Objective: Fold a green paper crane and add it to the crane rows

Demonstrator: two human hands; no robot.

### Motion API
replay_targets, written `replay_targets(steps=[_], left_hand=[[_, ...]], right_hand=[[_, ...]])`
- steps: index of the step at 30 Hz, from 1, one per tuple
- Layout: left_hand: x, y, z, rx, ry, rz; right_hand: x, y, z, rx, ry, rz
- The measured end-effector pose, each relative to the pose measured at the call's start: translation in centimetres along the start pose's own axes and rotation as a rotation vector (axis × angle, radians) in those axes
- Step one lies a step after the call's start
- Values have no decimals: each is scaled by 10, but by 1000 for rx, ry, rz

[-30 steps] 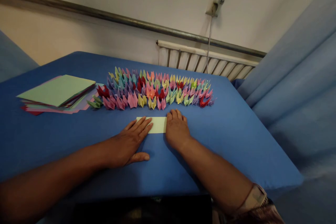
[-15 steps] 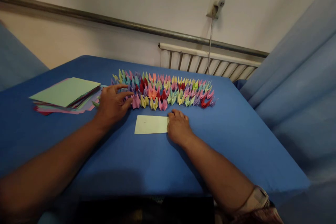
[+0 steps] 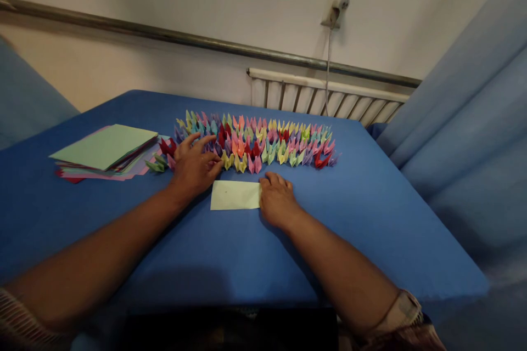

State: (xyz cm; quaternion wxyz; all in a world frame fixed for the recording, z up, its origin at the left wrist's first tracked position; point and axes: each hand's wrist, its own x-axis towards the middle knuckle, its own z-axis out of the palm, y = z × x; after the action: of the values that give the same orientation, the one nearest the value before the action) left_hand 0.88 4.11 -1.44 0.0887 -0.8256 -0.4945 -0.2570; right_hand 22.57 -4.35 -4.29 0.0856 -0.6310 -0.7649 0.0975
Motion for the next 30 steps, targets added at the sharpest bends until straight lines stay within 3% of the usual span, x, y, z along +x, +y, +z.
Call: replay_targets(steps=[11, 30], left_hand=[[2, -2, 14, -26, 73, -10], [4, 14, 10, -12, 152, -57]], right_hand=[[-1, 1, -1, -12, -30, -4], [0, 2, 3, -8, -15, -31]])
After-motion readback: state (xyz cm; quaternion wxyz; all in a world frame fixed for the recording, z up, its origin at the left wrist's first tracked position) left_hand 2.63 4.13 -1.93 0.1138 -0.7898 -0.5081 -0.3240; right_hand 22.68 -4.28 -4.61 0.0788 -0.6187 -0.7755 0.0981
